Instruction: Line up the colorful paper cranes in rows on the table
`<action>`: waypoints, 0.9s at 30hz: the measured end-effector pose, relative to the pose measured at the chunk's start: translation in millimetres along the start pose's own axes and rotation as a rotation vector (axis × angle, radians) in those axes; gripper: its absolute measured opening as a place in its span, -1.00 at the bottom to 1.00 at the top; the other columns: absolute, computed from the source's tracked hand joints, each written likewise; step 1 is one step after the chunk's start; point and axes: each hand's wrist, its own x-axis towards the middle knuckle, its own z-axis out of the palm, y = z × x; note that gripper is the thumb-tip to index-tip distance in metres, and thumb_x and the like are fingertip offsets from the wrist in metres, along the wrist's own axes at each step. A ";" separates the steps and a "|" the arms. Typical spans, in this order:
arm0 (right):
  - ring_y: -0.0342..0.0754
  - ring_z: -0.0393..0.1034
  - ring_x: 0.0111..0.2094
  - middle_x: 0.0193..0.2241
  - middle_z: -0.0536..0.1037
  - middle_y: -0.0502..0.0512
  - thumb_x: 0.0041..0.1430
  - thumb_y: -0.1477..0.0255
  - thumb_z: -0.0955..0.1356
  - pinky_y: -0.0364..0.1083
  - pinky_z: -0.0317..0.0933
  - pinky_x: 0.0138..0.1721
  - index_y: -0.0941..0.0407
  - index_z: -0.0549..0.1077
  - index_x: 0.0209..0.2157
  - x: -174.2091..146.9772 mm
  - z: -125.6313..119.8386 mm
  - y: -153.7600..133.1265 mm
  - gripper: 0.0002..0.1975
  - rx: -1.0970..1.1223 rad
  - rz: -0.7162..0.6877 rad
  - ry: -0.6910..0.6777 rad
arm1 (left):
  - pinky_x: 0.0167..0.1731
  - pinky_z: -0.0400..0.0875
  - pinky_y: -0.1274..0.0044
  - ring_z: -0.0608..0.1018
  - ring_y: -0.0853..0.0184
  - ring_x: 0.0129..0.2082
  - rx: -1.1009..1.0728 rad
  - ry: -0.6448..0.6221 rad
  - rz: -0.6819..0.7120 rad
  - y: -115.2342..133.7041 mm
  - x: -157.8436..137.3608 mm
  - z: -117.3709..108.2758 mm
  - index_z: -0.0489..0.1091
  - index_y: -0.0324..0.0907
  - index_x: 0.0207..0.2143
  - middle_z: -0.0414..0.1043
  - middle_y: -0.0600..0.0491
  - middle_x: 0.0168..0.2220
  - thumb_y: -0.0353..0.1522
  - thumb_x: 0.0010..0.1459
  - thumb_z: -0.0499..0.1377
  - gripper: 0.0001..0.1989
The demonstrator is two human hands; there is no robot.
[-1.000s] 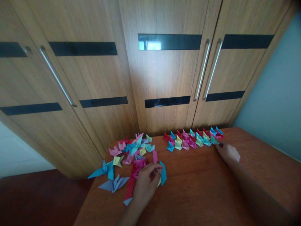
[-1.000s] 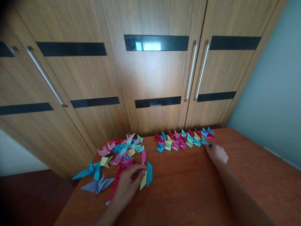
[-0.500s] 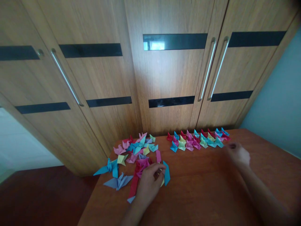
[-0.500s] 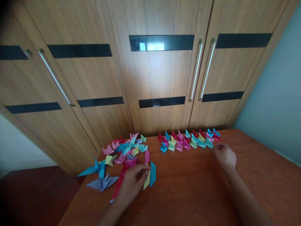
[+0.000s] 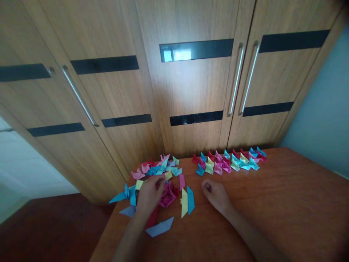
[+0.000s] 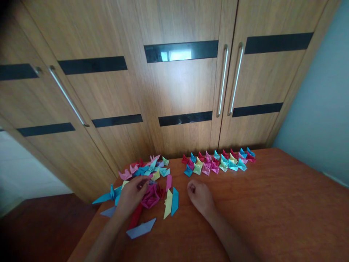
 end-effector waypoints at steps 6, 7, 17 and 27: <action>-0.09 0.38 -0.45 -0.50 0.49 -0.01 0.03 0.49 0.21 -0.15 0.19 -0.38 0.08 0.40 -0.46 -4.9 -5.6 1.7 -0.85 -0.017 -0.052 -0.064 | -0.16 0.33 0.49 0.50 0.27 -0.20 0.287 -0.158 0.131 14.8 42.3 16.1 0.43 -0.19 -0.16 0.45 -0.06 -0.15 -0.43 0.16 0.05 -0.77; -0.09 0.38 -0.45 -0.51 0.49 -0.01 0.04 0.49 0.21 -0.16 0.19 -0.38 0.08 0.41 -0.46 -5.3 -5.9 0.9 -0.85 -0.026 -0.059 -0.072 | -0.14 0.32 0.48 0.49 0.25 -0.17 0.299 -0.175 0.147 20.0 48.9 21.9 0.43 -0.17 -0.16 0.45 -0.06 -0.14 -0.42 0.15 0.07 -0.78; -0.09 0.37 -0.47 -0.52 0.48 -0.02 0.06 0.47 0.20 -0.16 0.16 -0.41 0.07 0.40 -0.45 -7.6 -5.0 -0.6 -0.84 -0.052 -0.078 -0.098 | -0.06 0.26 0.40 0.44 0.19 -0.10 0.420 -0.299 0.239 42.1 74.1 63.0 0.47 -0.17 -0.27 0.44 -0.06 -0.21 -0.38 0.11 0.15 -0.86; -0.11 0.37 -0.47 -0.52 0.48 -0.04 0.06 0.48 0.21 -0.17 0.14 -0.41 0.07 0.41 -0.45 -7.8 -4.0 0.8 -0.84 -0.056 -0.093 -0.094 | -0.17 0.34 0.41 0.48 0.20 -0.16 0.472 -0.353 0.253 38.7 74.1 64.7 0.49 -0.18 -0.32 0.46 -0.10 -0.24 -0.51 0.12 0.03 -0.76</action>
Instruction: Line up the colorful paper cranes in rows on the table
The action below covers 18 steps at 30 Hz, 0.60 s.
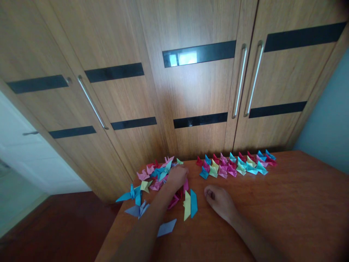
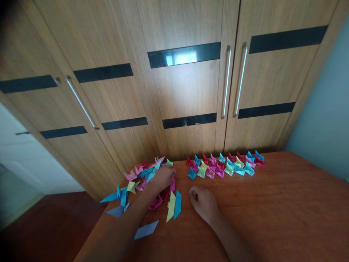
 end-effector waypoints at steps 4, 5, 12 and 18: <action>-0.10 0.37 -0.47 -0.51 0.49 -0.03 0.07 0.47 0.21 -0.16 0.15 -0.40 0.07 0.40 -0.45 0.6 0.6 0.4 -0.85 0.006 0.010 -0.015 | -0.21 0.36 0.41 0.51 0.19 -0.21 -0.026 -0.005 -0.005 -1.2 -1.2 1.7 0.49 -0.21 -0.36 0.47 -0.12 -0.30 -0.55 0.09 0.03 -0.76; -0.10 0.37 -0.47 -0.51 0.49 -0.03 0.06 0.47 0.21 -0.16 0.15 -0.40 0.07 0.40 -0.45 0.7 0.7 0.4 -0.85 0.005 0.012 -0.014 | -0.21 0.36 0.41 0.51 0.19 -0.22 -0.039 0.001 -0.006 -1.0 -1.5 1.8 0.49 -0.22 -0.38 0.48 -0.13 -0.32 -0.55 0.09 0.03 -0.76; -0.09 0.38 -0.47 -0.51 0.50 -0.02 0.06 0.47 0.21 -0.16 0.17 -0.39 0.07 0.41 -0.46 -0.1 -0.7 -0.6 -0.85 0.027 -0.003 0.002 | -0.12 0.32 0.40 0.50 0.19 -0.20 -0.241 0.141 -0.004 3.3 -0.6 -16.3 0.48 -0.20 -0.41 0.49 -0.09 -0.31 -0.47 0.12 0.07 -0.82; -0.05 0.42 -0.38 -0.38 0.54 0.06 0.14 0.41 0.21 -0.12 0.26 -0.32 0.08 0.44 -0.30 -0.5 -0.3 -2.9 -0.80 0.119 -0.028 0.072 | -0.25 0.39 0.53 0.53 0.34 -0.32 -0.571 0.345 -0.066 4.2 -10.3 -37.0 0.46 -0.18 -0.25 0.51 0.03 -0.31 -0.41 0.13 0.07 -0.81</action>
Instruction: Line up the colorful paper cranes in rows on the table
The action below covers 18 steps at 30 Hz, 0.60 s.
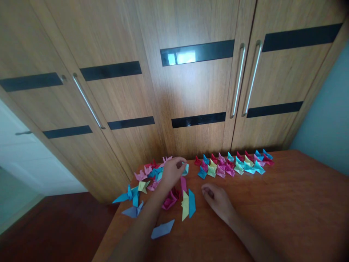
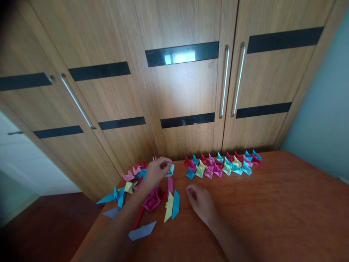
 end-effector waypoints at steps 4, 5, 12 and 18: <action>-0.02 0.44 -0.24 -0.21 0.53 0.11 0.18 0.33 0.23 -0.09 0.30 -0.22 0.07 0.38 -0.07 -5.0 1.6 -11.6 -0.70 0.021 -0.056 0.062 | -0.42 0.42 0.57 0.54 0.34 -0.40 -0.265 0.067 -0.116 -0.5 -25.8 0.8 0.45 -0.24 -0.26 0.51 0.01 -0.35 -0.33 0.12 0.09 -0.79; -0.02 0.44 -0.22 -0.17 0.52 0.11 0.19 0.32 0.23 -0.09 0.31 -0.20 0.06 0.35 -0.04 -6.9 2.0 -15.9 -0.68 0.019 -0.076 0.055 | -0.45 0.42 0.57 0.54 0.34 -0.43 -0.358 0.079 -0.164 -0.8 -33.7 3.2 0.44 -0.25 -0.27 0.51 0.01 -0.38 -0.31 0.10 0.12 -0.78; 0.01 0.39 -0.08 -0.03 0.46 0.09 0.15 0.31 0.29 -0.02 0.28 -0.06 0.01 0.27 0.06 -14.4 4.3 -40.9 -0.58 0.113 -0.130 -0.023 | -0.48 0.38 0.63 0.49 0.43 -0.51 -0.951 0.083 -0.501 11.3 -71.8 23.7 0.43 -0.24 -0.32 0.44 0.09 -0.48 -0.27 -0.03 0.27 -0.75; -0.01 0.44 -0.25 -0.26 0.55 0.10 0.16 0.25 0.28 -0.06 0.32 -0.22 0.06 0.44 -0.17 -12.4 4.4 -47.3 -0.74 0.450 0.071 -0.064 | -0.50 0.37 0.61 0.47 0.41 -0.53 -0.885 0.034 -0.427 14.1 -83.8 28.0 0.42 -0.24 -0.32 0.44 0.07 -0.48 -0.27 0.03 0.24 -0.78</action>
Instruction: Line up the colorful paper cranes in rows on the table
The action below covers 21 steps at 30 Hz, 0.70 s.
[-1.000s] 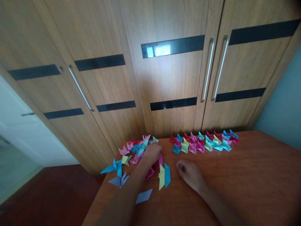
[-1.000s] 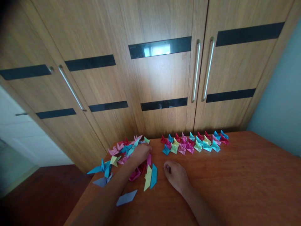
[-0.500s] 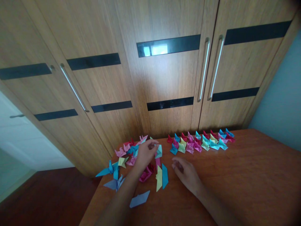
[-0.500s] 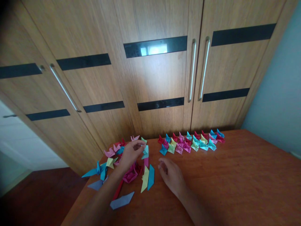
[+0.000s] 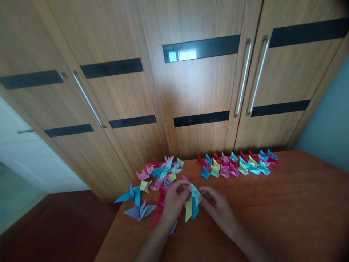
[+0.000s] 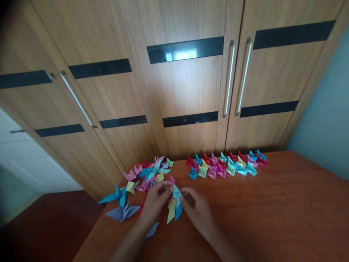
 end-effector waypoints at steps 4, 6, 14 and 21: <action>-0.04 0.42 -0.40 -0.40 0.53 0.07 0.08 0.14 0.33 -0.14 0.27 -0.43 0.10 0.45 -0.26 1.0 0.5 2.8 -0.68 0.215 0.188 -0.040 | -0.36 0.41 0.55 0.52 0.32 -0.35 0.206 -0.044 0.145 -0.9 -9.7 -7.0 0.42 -0.20 -0.19 0.49 0.01 -0.33 -0.29 0.14 0.16 -0.78; -0.08 0.39 -0.46 -0.47 0.50 0.04 0.04 0.13 0.36 -0.17 0.21 -0.50 0.11 0.46 -0.27 1.1 -0.5 5.4 -0.66 0.284 0.260 -0.043 | -0.28 0.40 0.53 0.52 0.30 -0.28 0.336 -0.069 0.216 4.2 -15.4 -10.3 0.43 -0.17 -0.15 0.50 0.00 -0.27 -0.31 0.18 0.12 -0.78; -0.23 0.24 -0.48 -0.48 0.42 -0.03 0.05 0.30 0.40 -0.24 0.14 -0.44 0.11 0.50 -0.35 1.8 -9.0 6.7 -0.82 0.653 0.412 -0.047 | -0.16 0.36 0.53 0.48 0.33 -0.19 0.636 -0.215 0.450 14.7 -25.9 -20.1 0.39 -0.08 -0.05 0.45 0.02 -0.15 -0.45 0.16 0.12 -0.70; -0.24 0.25 -0.49 -0.50 0.41 -0.03 0.05 0.30 0.39 -0.25 0.13 -0.44 0.13 0.48 -0.40 2.2 -8.0 5.6 -0.83 0.715 0.510 -0.114 | -0.23 0.38 0.55 0.49 0.34 -0.25 0.703 -0.214 0.528 1.8 -21.3 -27.2 0.45 -0.10 -0.17 0.45 0.01 -0.25 -0.45 0.19 0.09 -0.80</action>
